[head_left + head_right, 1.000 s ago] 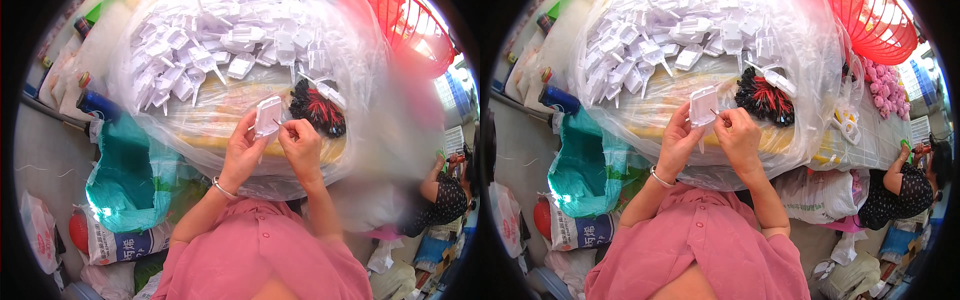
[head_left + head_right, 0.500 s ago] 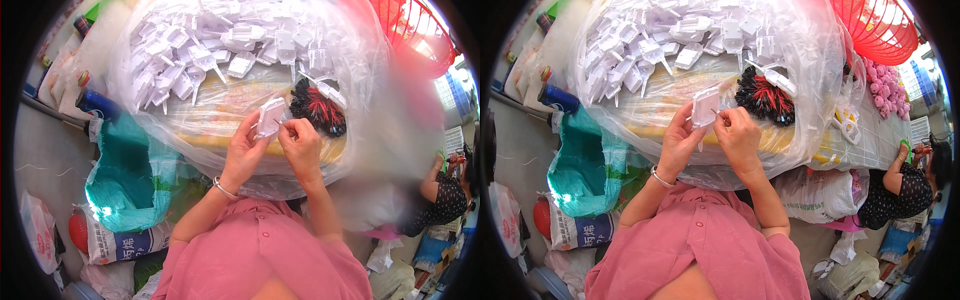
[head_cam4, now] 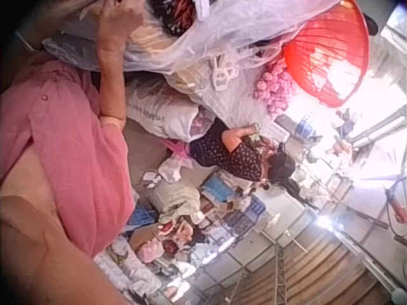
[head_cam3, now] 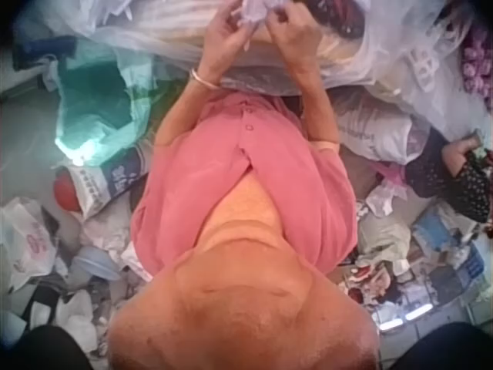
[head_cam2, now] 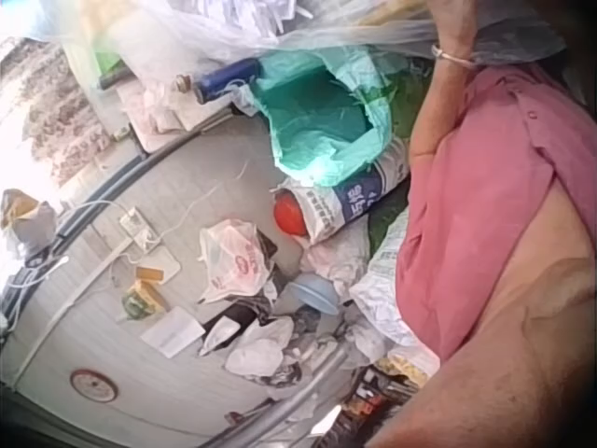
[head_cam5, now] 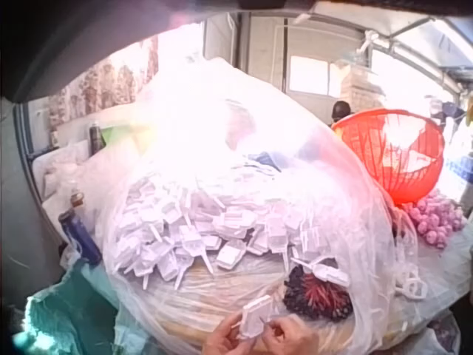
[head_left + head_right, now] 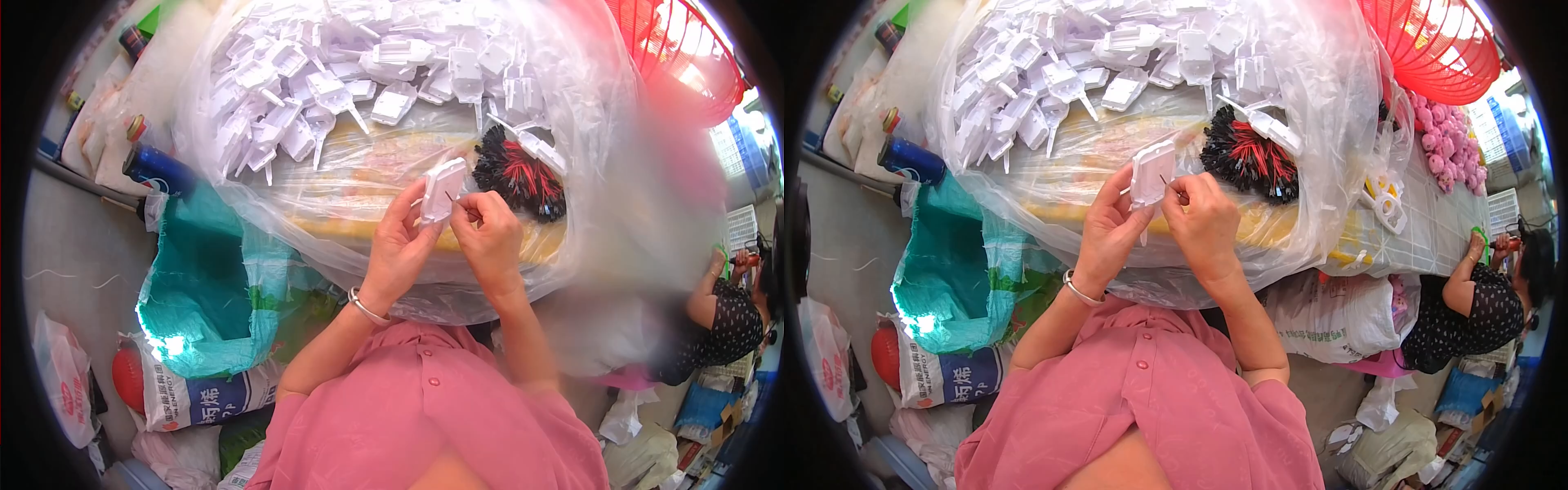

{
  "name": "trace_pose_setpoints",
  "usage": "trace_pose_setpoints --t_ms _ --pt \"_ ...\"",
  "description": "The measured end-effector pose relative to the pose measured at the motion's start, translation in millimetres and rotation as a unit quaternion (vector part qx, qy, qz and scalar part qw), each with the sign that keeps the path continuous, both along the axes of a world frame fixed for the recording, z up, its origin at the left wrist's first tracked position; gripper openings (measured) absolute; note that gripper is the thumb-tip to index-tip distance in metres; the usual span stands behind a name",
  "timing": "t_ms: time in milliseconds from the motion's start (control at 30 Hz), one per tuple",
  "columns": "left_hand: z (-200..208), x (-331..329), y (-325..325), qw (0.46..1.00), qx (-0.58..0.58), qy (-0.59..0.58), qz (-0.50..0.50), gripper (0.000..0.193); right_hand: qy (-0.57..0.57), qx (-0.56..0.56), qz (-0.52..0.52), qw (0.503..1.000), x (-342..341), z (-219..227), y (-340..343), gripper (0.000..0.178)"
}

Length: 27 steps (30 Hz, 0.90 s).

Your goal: The person assembles small white plastic housings by hand, inserting wires and small internal parts into them.

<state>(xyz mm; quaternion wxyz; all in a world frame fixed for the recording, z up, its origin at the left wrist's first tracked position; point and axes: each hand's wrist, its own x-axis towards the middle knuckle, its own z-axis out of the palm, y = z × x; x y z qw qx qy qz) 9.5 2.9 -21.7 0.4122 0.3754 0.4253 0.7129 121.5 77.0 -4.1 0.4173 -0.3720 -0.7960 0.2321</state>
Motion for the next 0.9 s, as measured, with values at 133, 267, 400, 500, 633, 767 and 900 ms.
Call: trace_pose_setpoints --t_ms 133,267,400,500,633,767,900 --pt "-1.7 0.4 -4.0 0.999 -0.037 -0.006 -0.013 0.053 0.000 -0.005 0.000 1.000 0.2 -1.4 -0.1 0.005" --pt "8.5 -3.0 -6.0 0.986 -0.009 0.168 -0.020 0.053 0.068 -0.029 0.027 0.997 0.3 -3.9 3.9 0.010" --pt "3.6 -13.5 0.8 0.997 0.006 0.038 -0.067 0.050 0.170 -0.109 0.107 0.973 0.1 -29.4 17.8 0.018" --pt "5.0 -26.9 18.9 0.996 -0.092 -0.012 -0.009 0.035 0.219 -0.154 0.115 0.957 7.1 -28.7 21.0 0.016" --pt "25.8 -9.5 36.3 0.985 -0.150 0.071 -0.040 0.022 0.193 -0.036 0.124 0.973 23.6 -24.3 28.6 0.019" --pt "6.1 -13.0 32.2 0.985 -0.145 0.095 -0.022 0.014 0.188 -0.057 0.128 0.972 16.1 -37.6 19.0 0.027" --pt "11.1 0.4 32.4 0.978 -0.138 0.155 0.020 0.008 0.157 0.137 -0.038 0.977 44.0 -13.5 21.1 0.024"
